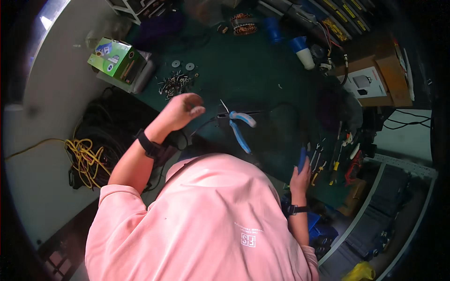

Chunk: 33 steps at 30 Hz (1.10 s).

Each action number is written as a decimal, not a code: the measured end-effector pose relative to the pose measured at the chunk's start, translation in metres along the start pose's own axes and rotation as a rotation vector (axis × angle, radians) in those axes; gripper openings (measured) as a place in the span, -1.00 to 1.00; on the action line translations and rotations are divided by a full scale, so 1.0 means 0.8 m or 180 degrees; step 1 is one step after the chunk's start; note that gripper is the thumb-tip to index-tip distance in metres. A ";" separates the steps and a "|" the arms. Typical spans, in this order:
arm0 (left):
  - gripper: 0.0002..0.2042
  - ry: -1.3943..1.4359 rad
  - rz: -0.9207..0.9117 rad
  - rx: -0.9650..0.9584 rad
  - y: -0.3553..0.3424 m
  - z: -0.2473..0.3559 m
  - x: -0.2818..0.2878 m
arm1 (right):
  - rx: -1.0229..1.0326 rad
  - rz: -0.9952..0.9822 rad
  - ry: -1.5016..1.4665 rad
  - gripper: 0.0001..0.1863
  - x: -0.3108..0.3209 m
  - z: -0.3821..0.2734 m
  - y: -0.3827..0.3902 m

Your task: The person uses a hammer and a blue-handled tool to repeatedly strike a small black rectangular device on a workbench. They also use pliers to manipulate the device and inspect it by turning it over. The task involves repeated striking and prying actions on the same object.

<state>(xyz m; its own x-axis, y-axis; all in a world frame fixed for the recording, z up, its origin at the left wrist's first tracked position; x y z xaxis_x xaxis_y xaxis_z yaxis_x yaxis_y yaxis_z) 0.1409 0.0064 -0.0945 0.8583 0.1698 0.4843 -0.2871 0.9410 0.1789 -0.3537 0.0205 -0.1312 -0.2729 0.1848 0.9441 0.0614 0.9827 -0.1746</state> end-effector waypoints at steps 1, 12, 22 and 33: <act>-0.69 0.0009 -0.0069 -0.0057 0.004 -0.007 -0.008 | 0.0021 0.0034 0.0188 -0.33 -0.006 -0.001 0.001; -0.11 -0.0311 -0.0422 -0.0854 -0.013 0.004 -0.046 | 0.1579 -0.0328 -0.1041 -0.52 0.109 -0.372 -0.083; 0.03 -0.0580 -0.0332 -0.0628 -0.006 0.016 -0.069 | 0.2638 -0.1126 0.0778 -0.87 0.037 -0.454 -0.089; -0.34 -0.0491 -0.0348 -0.0499 -0.019 0.013 -0.079 | 0.2355 -0.1665 0.0517 -0.85 0.028 -0.448 -0.121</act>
<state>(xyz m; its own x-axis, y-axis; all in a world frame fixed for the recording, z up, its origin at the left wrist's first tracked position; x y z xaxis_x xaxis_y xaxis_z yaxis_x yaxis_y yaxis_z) 0.0865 -0.0217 -0.1189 0.8021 0.0291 0.5965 -0.1163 0.9873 0.1083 -0.0218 -0.0743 0.0069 0.0488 -0.2339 0.9710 -0.6769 0.7071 0.2044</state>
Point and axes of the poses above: each hand's wrist, its own y-axis away from the middle knuckle, its own x-axis out of the back of the hand, z = x × y, the point moved 7 cm from there along -y, towards the middle knuckle, and after that the axes turned 14 degrees about z, right-handed, at the moved point
